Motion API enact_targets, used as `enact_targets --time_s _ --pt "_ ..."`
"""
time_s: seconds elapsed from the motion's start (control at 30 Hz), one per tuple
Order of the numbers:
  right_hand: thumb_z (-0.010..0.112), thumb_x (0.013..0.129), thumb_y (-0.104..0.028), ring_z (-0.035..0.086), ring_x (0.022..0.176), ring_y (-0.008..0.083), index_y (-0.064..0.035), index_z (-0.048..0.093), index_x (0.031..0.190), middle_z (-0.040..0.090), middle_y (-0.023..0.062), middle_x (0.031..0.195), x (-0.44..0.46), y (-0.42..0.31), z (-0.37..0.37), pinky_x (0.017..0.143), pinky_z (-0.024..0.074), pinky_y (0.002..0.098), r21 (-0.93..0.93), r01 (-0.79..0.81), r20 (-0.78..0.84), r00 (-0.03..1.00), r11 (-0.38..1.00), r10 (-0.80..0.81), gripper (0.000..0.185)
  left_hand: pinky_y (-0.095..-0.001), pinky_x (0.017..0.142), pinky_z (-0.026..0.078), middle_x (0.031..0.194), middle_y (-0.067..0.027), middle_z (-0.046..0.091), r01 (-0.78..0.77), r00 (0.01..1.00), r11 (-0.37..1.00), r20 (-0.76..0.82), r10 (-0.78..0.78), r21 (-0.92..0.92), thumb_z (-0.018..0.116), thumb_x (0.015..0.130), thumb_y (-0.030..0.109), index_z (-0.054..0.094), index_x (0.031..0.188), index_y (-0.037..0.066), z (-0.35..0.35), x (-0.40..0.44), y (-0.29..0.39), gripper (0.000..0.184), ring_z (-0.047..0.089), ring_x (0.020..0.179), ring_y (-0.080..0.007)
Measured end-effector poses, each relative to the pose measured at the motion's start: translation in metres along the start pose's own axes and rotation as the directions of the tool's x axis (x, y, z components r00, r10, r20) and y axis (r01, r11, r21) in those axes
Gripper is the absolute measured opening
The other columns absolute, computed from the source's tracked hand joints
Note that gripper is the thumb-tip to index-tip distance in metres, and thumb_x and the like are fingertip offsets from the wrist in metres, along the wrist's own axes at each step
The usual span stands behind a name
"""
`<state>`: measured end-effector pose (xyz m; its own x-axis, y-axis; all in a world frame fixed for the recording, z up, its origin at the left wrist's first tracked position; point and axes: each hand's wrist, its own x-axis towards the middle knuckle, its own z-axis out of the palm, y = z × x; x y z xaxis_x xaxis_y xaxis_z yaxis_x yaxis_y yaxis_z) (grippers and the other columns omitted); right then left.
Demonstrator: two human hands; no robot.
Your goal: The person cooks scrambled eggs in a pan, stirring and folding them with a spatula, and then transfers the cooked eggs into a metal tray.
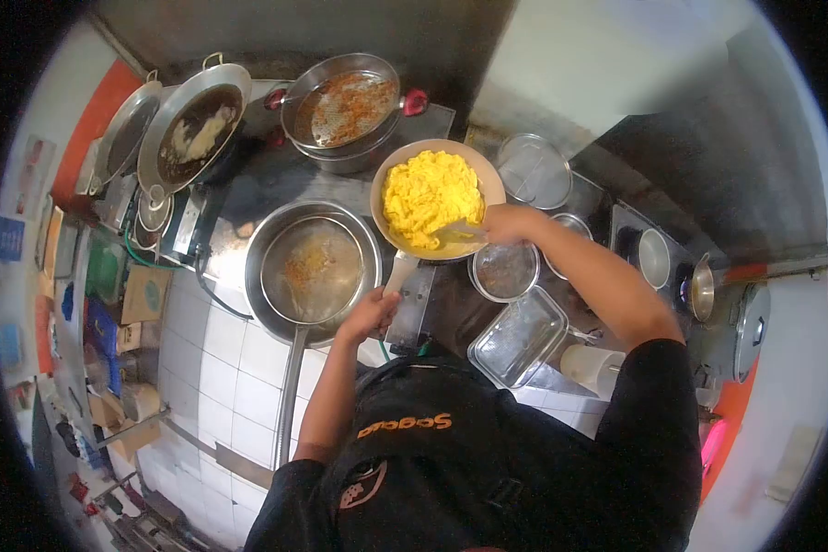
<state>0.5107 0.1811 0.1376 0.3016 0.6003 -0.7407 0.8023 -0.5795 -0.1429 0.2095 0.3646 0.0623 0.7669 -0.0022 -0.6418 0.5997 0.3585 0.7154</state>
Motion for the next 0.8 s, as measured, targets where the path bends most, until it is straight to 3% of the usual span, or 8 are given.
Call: enact_targets --time_s 0.1,0.2,0.4,0.5,0.53,0.63,0.73,0.8 --pt "0.051 0.08 -0.017 0.057 0.047 0.0219 -0.0013 0.066 0.083 0.059 0.0126 0.058 -0.049 -0.027 -0.05 0.044 0.047 0.038 0.042 -0.088 0.202 0.976 0.995 0.078 0.022 -0.0249 0.038 0.032 0.064 0.0011 0.044 0.0 1.0 1.0 0.0 0.0 -0.007 0.054 0.092 0.03 0.045 0.086 0.008 -0.001 0.0 -0.002 0.023 0.039 0.045 -0.0086" --pt "0.057 0.075 -0.013 0.056 0.043 0.0223 0.0042 0.063 0.07 0.059 0.0156 0.056 -0.053 -0.005 -0.06 0.036 0.0435 0.0363 0.215 -0.238 0.149 0.966 0.947 0.209 0.019 -0.0249 0.038 0.032 0.064 0.0007 0.044 -0.027 1.0 1.0 0.003 0.027 0.004 0.053 0.092 0.03 0.045 0.085 0.008 0.0 -0.001 0.001 0.024 0.04 0.045 -0.0089" --pt "0.052 0.084 -0.014 0.047 0.037 0.0146 0.0038 0.059 0.08 0.052 0.0068 0.053 -0.065 0.01 -0.066 0.033 0.0383 0.0294 0.37 -0.274 0.258 0.948 0.888 0.186 0.02 -0.0248 0.038 0.033 0.065 -0.0001 0.045 -0.059 0.998 0.998 0.028 0.059 -0.002 0.053 0.092 0.03 0.045 0.086 0.009 -0.008 0.01 -0.014 0.023 0.042 0.046 -0.0094" --pt "0.052 0.085 -0.014 0.042 0.037 0.011 0.0017 0.059 0.081 0.047 0.0037 0.051 -0.043 0.018 -0.038 0.032 0.0345 0.0257 0.767 -0.395 0.394 0.912 0.505 0.113 0.018 -0.0247 0.039 0.033 0.066 -0.0003 0.046 -0.043 0.998 0.999 0.053 0.044 -0.024 0.053 0.091 0.029 0.045 0.086 0.009 -0.011 0.013 -0.021 0.023 0.043 0.046 -0.0097" --pt "0.054 0.085 -0.014 0.039 0.038 0.0086 0.0011 0.06 0.086 0.047 0.0026 0.055 -0.022 0.026 -0.012 0.033 0.032 0.0228 0.756 -0.335 0.34 0.935 0.563 0.099 0.017 -0.0247 0.039 0.034 0.066 -0.0003 0.046 -0.041 0.997 0.999 0.064 0.042 -0.026 0.053 0.091 0.029 0.046 0.086 0.009 -0.012 0.015 -0.02 0.023 0.043 0.046 -0.0098" --pt "0.058 0.084 -0.018 0.041 0.04 0.0089 0.0012 0.058 0.09 0.05 0.0047 0.061 -0.031 0.006 -0.004 0.033 0.033 0.0243 0.917 -0.332 0.343 0.939 0.223 -0.013 0.02 -0.025 0.039 0.035 0.067 -0.0007 0.047 -0.041 0.999 0.999 0.02 0.041 0.0 0.054 0.091 0.029 0.046 0.087 0.008 -0.006 0.006 -0.009 0.022 0.044 0.047 -0.0102" --pt "0.057 0.085 -0.02 0.041 0.04 0.0099 0.0018 0.058 0.093 0.052 0.0071 0.066 -0.061 -0.009 -0.016 0.034 0.0348 0.026 0.925 -0.203 0.134 0.965 0.321 0.225 0.024 -0.0252 0.039 0.036 0.067 -0.0019 0.048 0.004 1.0 1.0 0.024 -0.005 0.016 0.053 0.092 0.027 0.047 0.093 0.006 -0.004 0.0 0.0 0.023 0.045 0.045 -0.0111" --pt "0.056 0.086 -0.021 0.041 0.04 0.0108 0.0015 0.057 0.091 0.051 0.0079 0.064 -0.068 0.002 -0.017 0.034 0.0358 0.0274 0.953 -0.169 0.098 0.957 0.252 0.272 0.023 -0.0251 0.039 0.035 0.067 -0.0021 0.048 -0.03 0.997 0.999 0.073 0.031 -0.016 0.052 0.092 0.026 0.048 0.098 0.005 -0.007 0.001 -0.005 0.023 0.045 0.045 -0.0112"
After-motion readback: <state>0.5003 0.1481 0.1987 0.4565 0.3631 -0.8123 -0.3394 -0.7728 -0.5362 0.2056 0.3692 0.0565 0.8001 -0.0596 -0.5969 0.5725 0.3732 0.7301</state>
